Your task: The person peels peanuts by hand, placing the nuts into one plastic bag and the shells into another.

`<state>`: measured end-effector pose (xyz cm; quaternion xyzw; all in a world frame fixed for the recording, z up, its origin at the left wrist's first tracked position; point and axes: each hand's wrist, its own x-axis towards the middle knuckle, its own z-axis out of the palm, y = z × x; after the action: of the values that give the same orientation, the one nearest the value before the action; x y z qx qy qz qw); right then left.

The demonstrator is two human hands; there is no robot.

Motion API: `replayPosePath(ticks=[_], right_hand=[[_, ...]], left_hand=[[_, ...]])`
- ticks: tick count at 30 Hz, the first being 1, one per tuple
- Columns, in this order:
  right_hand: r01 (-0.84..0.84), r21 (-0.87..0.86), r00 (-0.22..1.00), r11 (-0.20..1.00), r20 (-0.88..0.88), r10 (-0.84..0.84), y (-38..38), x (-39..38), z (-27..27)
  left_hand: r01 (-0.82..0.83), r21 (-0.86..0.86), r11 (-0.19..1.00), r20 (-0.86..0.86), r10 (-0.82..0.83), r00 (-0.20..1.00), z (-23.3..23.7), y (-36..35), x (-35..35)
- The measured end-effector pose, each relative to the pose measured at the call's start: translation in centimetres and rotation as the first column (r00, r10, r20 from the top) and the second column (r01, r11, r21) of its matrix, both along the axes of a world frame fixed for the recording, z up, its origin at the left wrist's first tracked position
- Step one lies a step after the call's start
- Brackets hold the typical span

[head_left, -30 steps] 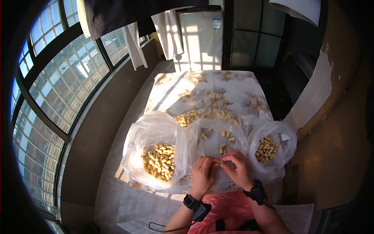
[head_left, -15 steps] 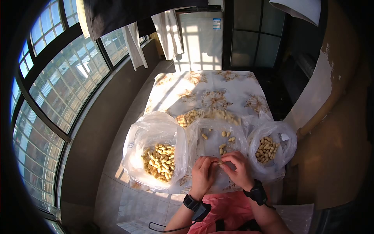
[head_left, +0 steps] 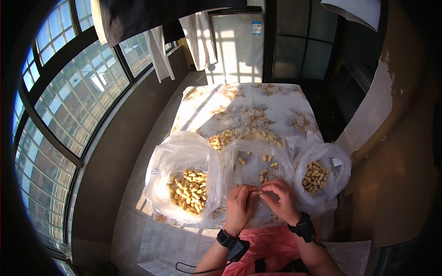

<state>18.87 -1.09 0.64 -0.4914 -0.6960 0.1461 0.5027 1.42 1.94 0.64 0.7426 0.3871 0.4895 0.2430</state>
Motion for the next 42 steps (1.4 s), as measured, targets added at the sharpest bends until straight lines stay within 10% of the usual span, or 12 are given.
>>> replayPosePath(ticks=[42], right_hand=[[0.011,-0.038,0.986,0.999,0.169,-0.005,-0.05,0.11,-0.23]], left_hand=[[0.006,-0.045,0.999,-0.056,-0.008,0.998,0.09,-0.06,-0.01]])
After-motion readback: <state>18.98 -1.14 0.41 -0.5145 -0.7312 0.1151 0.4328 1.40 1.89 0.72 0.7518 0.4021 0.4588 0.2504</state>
